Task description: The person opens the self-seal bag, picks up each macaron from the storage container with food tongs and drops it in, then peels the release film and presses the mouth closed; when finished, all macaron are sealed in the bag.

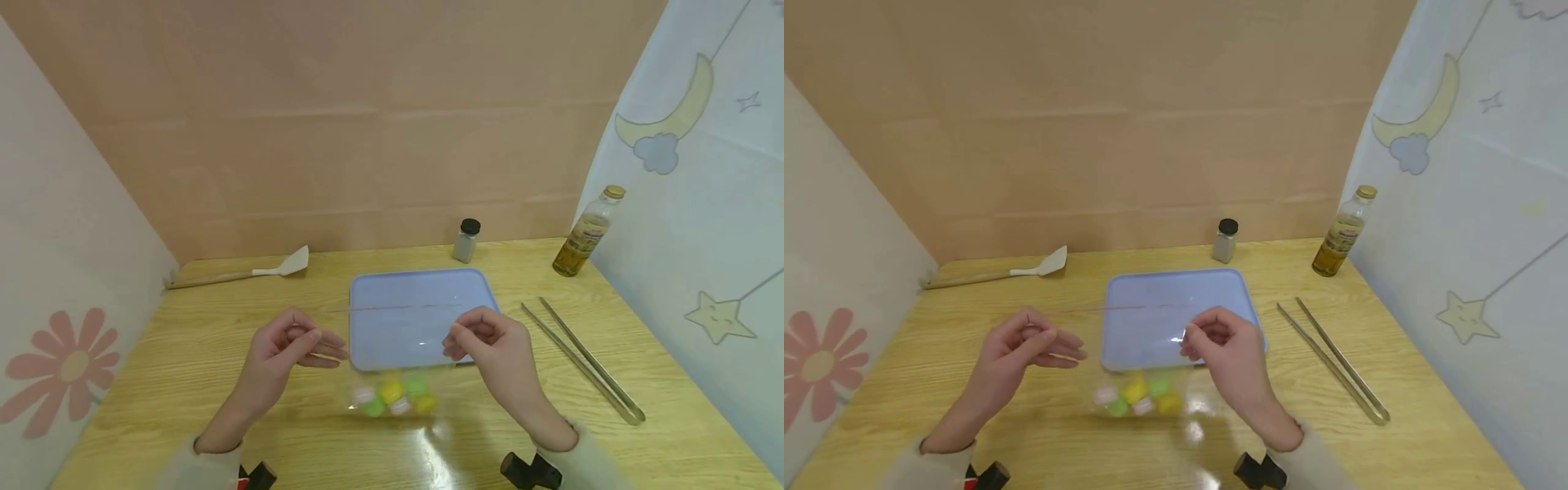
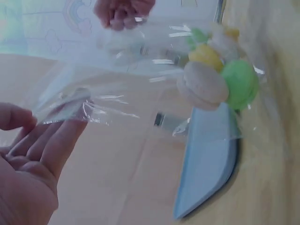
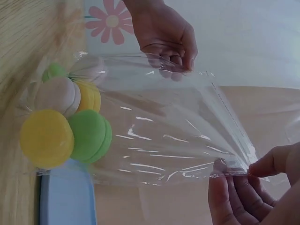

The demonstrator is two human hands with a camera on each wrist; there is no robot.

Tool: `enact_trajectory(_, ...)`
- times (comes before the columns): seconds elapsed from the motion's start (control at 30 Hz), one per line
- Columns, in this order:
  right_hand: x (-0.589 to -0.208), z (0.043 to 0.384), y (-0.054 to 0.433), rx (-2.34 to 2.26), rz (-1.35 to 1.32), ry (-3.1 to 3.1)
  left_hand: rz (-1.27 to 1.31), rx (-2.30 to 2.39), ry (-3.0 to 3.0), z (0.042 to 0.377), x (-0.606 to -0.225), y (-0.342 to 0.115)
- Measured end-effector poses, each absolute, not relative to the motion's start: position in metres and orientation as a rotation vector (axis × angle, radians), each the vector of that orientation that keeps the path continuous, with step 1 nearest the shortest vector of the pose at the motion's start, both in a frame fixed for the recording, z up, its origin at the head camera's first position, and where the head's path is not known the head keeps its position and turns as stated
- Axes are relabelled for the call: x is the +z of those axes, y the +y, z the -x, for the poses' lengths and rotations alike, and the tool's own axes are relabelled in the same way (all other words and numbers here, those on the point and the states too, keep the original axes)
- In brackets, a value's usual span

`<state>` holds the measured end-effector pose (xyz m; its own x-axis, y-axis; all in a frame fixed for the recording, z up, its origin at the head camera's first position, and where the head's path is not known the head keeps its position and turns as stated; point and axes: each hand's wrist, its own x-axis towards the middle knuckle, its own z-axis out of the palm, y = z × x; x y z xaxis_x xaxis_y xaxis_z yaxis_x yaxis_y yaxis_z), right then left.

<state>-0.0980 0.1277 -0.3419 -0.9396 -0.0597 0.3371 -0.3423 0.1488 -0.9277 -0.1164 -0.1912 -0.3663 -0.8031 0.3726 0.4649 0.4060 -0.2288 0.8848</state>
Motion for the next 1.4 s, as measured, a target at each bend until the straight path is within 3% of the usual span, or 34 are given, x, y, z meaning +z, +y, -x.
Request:
enact_trajectory(0.5,-0.357,0.122,0.154,2.028,-0.16,-2.34,0.445,-2.361,-1.996,0.116,-0.386,-0.145)
enact_trajectory(1.03,-0.355,0.13,0.154,1.68,-0.165,-2.417,0.406,-2.373,-1.941,0.118,-0.388,-0.135)
enact_trajectory(1.4,-0.352,0.133,0.147,1.746,-0.15,-2.366,0.374,-2.302,-1.926,0.117,-0.396,-0.13)
